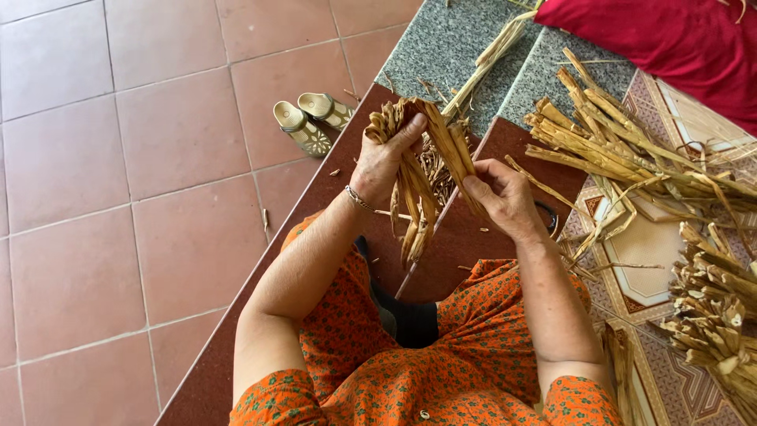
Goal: The person sits on the floor and uses scissors to trim and separate dried plant stalks. They repeatedly cut the stalks into smaller pieces and pull apart the fibers, accumulating a pile of trimmed material on the floor.
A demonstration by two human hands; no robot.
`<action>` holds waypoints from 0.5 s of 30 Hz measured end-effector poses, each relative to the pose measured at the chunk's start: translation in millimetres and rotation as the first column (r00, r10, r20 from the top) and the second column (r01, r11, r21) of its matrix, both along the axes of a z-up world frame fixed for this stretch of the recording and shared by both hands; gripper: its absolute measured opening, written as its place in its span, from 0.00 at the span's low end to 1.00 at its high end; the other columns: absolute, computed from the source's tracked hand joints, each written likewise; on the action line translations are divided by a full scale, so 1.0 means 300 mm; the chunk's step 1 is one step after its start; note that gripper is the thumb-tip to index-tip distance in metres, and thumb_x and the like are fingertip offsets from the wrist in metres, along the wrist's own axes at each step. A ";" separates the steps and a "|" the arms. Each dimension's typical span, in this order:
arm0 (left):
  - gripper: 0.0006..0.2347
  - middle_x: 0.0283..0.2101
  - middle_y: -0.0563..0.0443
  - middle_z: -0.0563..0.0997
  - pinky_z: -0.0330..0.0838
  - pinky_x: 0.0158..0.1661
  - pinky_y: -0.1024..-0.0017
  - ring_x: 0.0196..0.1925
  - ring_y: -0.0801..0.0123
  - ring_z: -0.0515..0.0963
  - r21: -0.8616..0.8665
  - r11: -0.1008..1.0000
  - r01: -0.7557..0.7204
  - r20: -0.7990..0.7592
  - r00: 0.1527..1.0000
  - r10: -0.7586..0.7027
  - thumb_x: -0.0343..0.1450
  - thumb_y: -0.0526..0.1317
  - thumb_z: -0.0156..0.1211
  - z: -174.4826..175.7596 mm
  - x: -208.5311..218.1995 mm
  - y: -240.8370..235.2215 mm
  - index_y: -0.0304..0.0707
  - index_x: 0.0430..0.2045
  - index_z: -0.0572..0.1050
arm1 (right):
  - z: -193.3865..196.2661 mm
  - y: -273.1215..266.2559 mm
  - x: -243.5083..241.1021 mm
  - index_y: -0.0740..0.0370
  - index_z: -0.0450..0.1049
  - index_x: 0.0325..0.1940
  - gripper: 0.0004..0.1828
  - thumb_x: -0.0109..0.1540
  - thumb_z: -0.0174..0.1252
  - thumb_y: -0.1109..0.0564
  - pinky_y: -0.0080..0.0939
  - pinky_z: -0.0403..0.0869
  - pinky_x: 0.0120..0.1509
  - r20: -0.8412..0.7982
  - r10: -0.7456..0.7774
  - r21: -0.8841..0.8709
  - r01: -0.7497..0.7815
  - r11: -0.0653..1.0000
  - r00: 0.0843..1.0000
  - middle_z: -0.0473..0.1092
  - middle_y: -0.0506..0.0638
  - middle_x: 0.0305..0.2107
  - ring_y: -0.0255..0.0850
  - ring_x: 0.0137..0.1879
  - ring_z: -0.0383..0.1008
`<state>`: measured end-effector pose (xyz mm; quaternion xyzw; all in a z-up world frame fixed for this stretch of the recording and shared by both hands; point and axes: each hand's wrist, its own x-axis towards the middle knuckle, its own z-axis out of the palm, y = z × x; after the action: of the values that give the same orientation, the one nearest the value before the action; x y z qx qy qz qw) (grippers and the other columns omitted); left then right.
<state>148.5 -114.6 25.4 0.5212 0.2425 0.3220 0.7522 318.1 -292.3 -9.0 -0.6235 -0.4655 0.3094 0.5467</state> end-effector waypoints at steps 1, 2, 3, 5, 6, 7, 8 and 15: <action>0.10 0.27 0.56 0.79 0.72 0.30 0.73 0.29 0.75 0.76 0.003 1.000 -0.002 -0.001 1.000 0.002 0.74 0.45 0.66 0.002 -0.008 0.003 0.36 0.33 0.80 | -0.014 0.004 -0.017 0.62 0.79 0.50 0.13 0.69 0.61 0.50 0.32 0.69 0.38 -0.003 -0.013 0.050 0.013 0.999 1.000 0.75 0.46 0.32 0.28 0.35 0.69; 0.10 0.27 0.56 0.79 0.72 0.30 0.72 0.29 0.75 0.76 0.005 1.000 -0.005 -0.003 1.000 0.005 0.74 0.45 0.66 0.004 -0.014 0.003 0.35 0.34 0.80 | -0.027 0.018 -0.030 0.61 0.79 0.48 0.13 0.70 0.59 0.49 0.32 0.69 0.36 0.001 -0.044 0.085 0.043 0.995 0.999 0.75 0.46 0.31 0.29 0.33 0.70; 0.10 0.29 0.55 0.80 0.74 0.32 0.71 0.30 0.73 0.77 0.002 1.000 0.020 -0.007 1.000 -0.020 0.73 0.44 0.66 0.008 -0.018 0.003 0.35 0.36 0.80 | -0.036 0.039 -0.040 0.60 0.79 0.47 0.14 0.71 0.58 0.48 0.32 0.70 0.33 0.003 -0.078 0.122 0.077 0.990 0.997 0.75 0.45 0.29 0.29 0.31 0.70; 0.11 0.34 0.53 0.82 0.77 0.36 0.70 0.33 0.71 0.80 -0.004 0.997 0.071 -0.016 0.997 -0.071 0.72 0.43 0.66 0.016 -0.023 -0.003 0.35 0.41 0.80 | -0.040 0.070 -0.057 0.60 0.78 0.46 0.15 0.72 0.56 0.47 0.32 0.70 0.31 0.017 -0.139 0.182 0.133 0.974 0.990 0.76 0.45 0.28 0.30 0.29 0.71; 0.12 0.39 0.52 0.83 0.78 0.42 0.69 0.39 0.71 0.81 0.005 0.994 0.112 0.015 0.994 -0.112 0.72 0.43 0.66 0.019 -0.028 -0.009 0.36 0.45 0.78 | -0.038 0.083 -0.066 0.61 0.78 0.47 0.15 0.73 0.55 0.48 0.32 0.71 0.32 0.028 -0.165 0.206 0.156 0.966 0.986 0.76 0.46 0.29 0.30 0.30 0.71; 0.14 0.44 0.51 0.83 0.79 0.48 0.68 0.45 0.70 0.82 0.016 0.988 0.153 0.045 0.987 -0.154 0.72 0.42 0.66 0.023 -0.032 -0.013 0.36 0.49 0.77 | -0.032 0.098 -0.075 0.61 0.78 0.47 0.15 0.74 0.54 0.48 0.32 0.71 0.32 0.038 -0.192 0.232 0.178 0.956 0.981 0.76 0.46 0.29 0.30 0.30 0.72; 0.17 0.48 0.50 0.84 0.80 0.54 0.67 0.51 0.70 0.83 0.028 0.981 0.194 0.074 0.978 -0.195 0.71 0.42 0.65 0.026 -0.035 -0.017 0.37 0.53 0.76 | -0.023 0.113 -0.084 0.61 0.76 0.48 0.13 0.73 0.54 0.49 0.32 0.74 0.33 0.006 -0.192 0.254 0.184 0.950 0.981 0.77 0.46 0.30 0.30 0.31 0.74; 0.22 0.51 0.46 0.82 0.78 0.57 0.63 0.55 0.64 0.80 0.001 0.964 0.265 0.151 0.953 -0.262 0.70 0.39 0.70 0.016 -0.033 -0.018 0.34 0.59 0.73 | 0.004 0.134 -0.143 0.61 0.74 0.51 0.09 0.73 0.54 0.53 0.32 0.78 0.34 -0.038 -0.234 0.310 0.235 0.921 0.971 0.77 0.49 0.33 0.31 0.33 0.78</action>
<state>138.7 -119.9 30.1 0.5157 0.1166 0.2545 0.8097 275.2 -252.1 -7.7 -0.5804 -0.4305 0.1644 0.6714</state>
